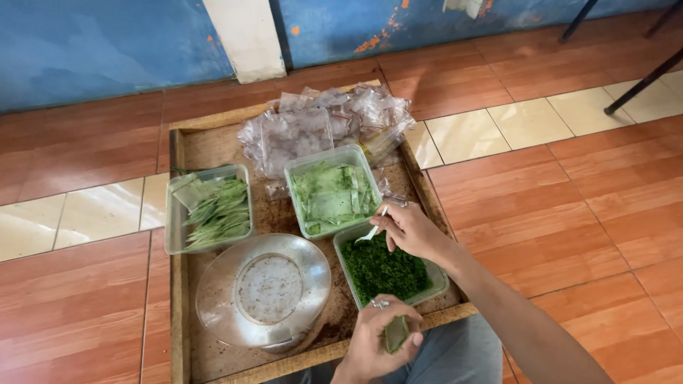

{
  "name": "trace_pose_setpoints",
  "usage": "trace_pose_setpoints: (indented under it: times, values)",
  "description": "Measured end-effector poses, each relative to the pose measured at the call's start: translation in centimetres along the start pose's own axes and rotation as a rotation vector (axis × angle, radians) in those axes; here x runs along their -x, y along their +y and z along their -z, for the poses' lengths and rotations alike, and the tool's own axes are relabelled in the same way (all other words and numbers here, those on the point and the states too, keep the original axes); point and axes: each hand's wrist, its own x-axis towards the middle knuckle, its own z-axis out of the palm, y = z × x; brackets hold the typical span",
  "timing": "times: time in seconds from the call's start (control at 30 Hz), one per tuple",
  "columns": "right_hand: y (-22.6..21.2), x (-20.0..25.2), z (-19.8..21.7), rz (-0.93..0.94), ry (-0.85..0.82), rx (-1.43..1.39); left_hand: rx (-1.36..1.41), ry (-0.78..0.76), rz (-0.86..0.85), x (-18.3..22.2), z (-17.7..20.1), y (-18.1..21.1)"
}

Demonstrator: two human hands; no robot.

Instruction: Scoop chopped green herbs into small plastic bags using a spoon for packaging

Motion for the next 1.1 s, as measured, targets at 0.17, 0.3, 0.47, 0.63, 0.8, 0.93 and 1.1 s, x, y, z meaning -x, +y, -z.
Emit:
trace_pose_setpoints:
  times: [0.17, 0.3, 0.47, 0.63, 0.8, 0.93, 1.1]
  values:
    - [3.1, 1.4, -0.6, -0.077, 0.054, -0.057, -0.026, 0.039, 0.053, 0.6, -0.2, -0.6]
    - [2.6, 2.7, -0.5, -0.129, 0.074, -0.027, -0.012, 0.028, 0.075, 0.6, -0.1, -0.2]
    - [1.6, 4.7, 0.0, -0.143, 0.174, -0.09, -0.018, 0.049, 0.081, 0.9, -0.2, -0.5]
    - [-1.1, 6.6, -1.4, -0.27, 0.188, -0.095, 0.035, 0.079, 0.135, 1.1, -0.1, -0.6]
    - [-1.8, 7.2, -2.0, -0.383, 0.179, -0.109, 0.035, 0.084, 0.068, 1.4, 0.1, -0.4]
    - [-4.8, 8.0, -1.8, -0.331, 0.106, 0.042, 0.047, 0.089, 0.066, 1.7, 0.6, -0.3]
    - [-7.3, 9.5, -1.4, 0.176, 0.424, 0.36, 0.031, 0.06, 0.065, 2.1, 1.1, -0.4]
